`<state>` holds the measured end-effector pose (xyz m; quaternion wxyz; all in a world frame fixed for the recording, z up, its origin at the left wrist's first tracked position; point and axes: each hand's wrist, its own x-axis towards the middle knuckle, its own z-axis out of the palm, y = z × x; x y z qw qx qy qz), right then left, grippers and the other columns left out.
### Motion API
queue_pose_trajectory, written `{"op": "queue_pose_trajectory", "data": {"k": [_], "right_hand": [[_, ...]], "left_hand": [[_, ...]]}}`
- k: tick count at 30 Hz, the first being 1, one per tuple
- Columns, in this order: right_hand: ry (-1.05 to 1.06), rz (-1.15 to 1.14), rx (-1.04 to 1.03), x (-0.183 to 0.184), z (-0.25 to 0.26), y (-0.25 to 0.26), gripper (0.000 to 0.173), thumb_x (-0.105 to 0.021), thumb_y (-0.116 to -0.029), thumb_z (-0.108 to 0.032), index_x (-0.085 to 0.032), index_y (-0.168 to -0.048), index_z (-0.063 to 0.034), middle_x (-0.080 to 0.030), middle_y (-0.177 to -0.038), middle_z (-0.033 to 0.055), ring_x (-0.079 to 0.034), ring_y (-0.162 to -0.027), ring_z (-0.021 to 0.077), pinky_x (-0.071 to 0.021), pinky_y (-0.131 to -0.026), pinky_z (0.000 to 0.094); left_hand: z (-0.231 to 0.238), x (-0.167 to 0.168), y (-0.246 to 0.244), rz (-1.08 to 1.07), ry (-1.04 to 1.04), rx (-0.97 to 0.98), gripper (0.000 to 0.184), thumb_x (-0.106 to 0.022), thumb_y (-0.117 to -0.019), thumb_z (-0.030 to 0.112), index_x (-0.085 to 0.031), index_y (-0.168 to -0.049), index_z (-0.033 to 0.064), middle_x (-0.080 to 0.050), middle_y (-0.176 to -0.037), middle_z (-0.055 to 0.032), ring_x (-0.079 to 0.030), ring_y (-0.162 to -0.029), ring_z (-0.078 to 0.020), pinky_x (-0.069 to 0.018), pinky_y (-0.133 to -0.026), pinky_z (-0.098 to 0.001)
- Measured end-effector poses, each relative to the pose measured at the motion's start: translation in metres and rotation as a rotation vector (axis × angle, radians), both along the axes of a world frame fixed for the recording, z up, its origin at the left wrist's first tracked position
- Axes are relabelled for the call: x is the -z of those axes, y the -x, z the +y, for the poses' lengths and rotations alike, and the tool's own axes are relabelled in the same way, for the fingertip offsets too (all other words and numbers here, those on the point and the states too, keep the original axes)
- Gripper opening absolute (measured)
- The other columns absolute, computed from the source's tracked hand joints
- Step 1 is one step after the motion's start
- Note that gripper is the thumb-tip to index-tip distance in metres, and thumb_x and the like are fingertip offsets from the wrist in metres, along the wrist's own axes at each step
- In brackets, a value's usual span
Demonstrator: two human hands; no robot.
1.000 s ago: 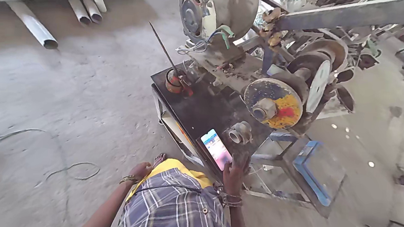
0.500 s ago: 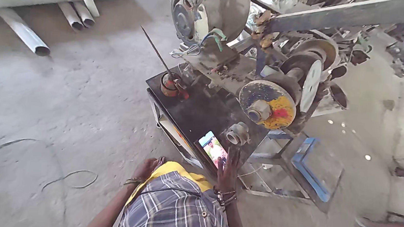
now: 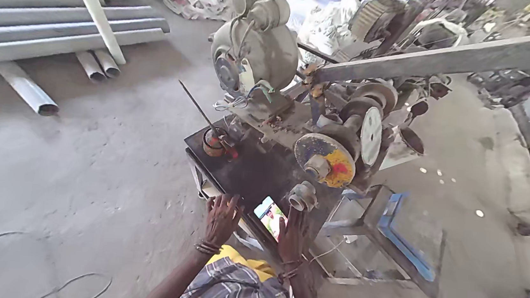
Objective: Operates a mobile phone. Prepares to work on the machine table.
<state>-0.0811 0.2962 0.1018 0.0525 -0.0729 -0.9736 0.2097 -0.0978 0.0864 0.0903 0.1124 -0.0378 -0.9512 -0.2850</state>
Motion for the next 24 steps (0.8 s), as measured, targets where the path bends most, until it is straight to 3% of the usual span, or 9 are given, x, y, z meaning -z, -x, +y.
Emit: {"op": "queue_pose_trajectory", "data": {"k": [4, 7, 9, 12, 17, 24], "right_hand": [[-0.058, 0.065, 0.019, 0.006, 0.005, -0.002, 0.054, -0.055, -0.1020, -0.029, -0.055, -0.143, 0.0059, -0.047, -0.151, 0.0316, -0.040, -0.143, 0.0526, -0.0290, -0.115, 0.0683], [0.006, 0.145, -0.088, 0.012, 0.017, -0.008, 0.058, -0.066, -0.0927, -0.028, -0.059, -0.137, 0.0096, -0.054, -0.143, 0.0336, -0.049, -0.135, 0.0549, -0.0375, -0.110, 0.0678], [0.036, -0.003, -0.174, 0.001, 0.021, -0.014, 0.071, -0.074, -0.0882, -0.032, -0.054, -0.142, 0.0089, -0.053, -0.146, 0.0327, -0.048, -0.137, 0.0534, -0.0361, -0.114, 0.0647], [0.008, -0.291, -0.222, -0.021, 0.018, -0.010, 0.082, -0.076, -0.0896, -0.039, -0.043, -0.154, -0.0013, -0.044, -0.154, 0.0303, -0.041, -0.143, 0.0494, -0.0333, -0.116, 0.0612], [0.012, -0.240, -0.250, -0.019, 0.014, -0.001, 0.081, -0.081, -0.0834, -0.037, -0.050, -0.150, -0.0021, -0.052, -0.147, 0.0299, -0.046, -0.139, 0.0490, -0.0310, -0.118, 0.0611], [-0.051, -0.417, -0.210, -0.035, 0.005, 0.009, 0.085, -0.079, -0.0854, -0.042, -0.045, -0.152, -0.0027, -0.042, -0.155, 0.0293, -0.038, -0.146, 0.0465, -0.0250, -0.121, 0.0579]], "left_hand": [[0.013, -0.023, 0.010, -0.063, -0.046, 0.112, 0.036, -0.060, -0.1002, 0.025, -0.071, -0.122, -0.0004, -0.069, -0.118, -0.0282, -0.062, -0.118, -0.0499, -0.0387, -0.107, -0.0665], [0.019, -0.029, 0.022, -0.053, -0.031, 0.260, 0.039, -0.065, -0.0971, 0.027, -0.070, -0.126, 0.0013, -0.063, -0.132, -0.0276, -0.055, -0.130, -0.0481, -0.0377, -0.109, -0.0645], [0.022, -0.025, 0.026, -0.079, -0.025, 0.354, 0.044, -0.069, -0.0941, 0.030, -0.069, -0.129, 0.0037, -0.056, -0.144, -0.0271, -0.047, -0.140, -0.0472, -0.0336, -0.113, -0.0641], [0.024, -0.023, 0.030, -0.130, -0.032, 0.395, 0.045, -0.068, -0.0952, 0.029, -0.067, -0.133, 0.0045, -0.053, -0.147, -0.0264, -0.042, -0.144, -0.0460, -0.0296, -0.116, -0.0625], [0.018, -0.025, 0.026, -0.113, -0.102, 0.307, 0.039, -0.067, -0.0954, 0.021, -0.068, -0.129, 0.0012, -0.058, -0.141, -0.0280, -0.047, -0.139, -0.0483, -0.0330, -0.115, -0.0621], [0.013, -0.031, 0.023, -0.162, -0.110, 0.321, 0.040, -0.062, -0.0983, 0.020, -0.065, -0.133, 0.0007, -0.056, -0.144, -0.0273, -0.043, -0.143, -0.0470, -0.0293, -0.117, -0.0614]]}}
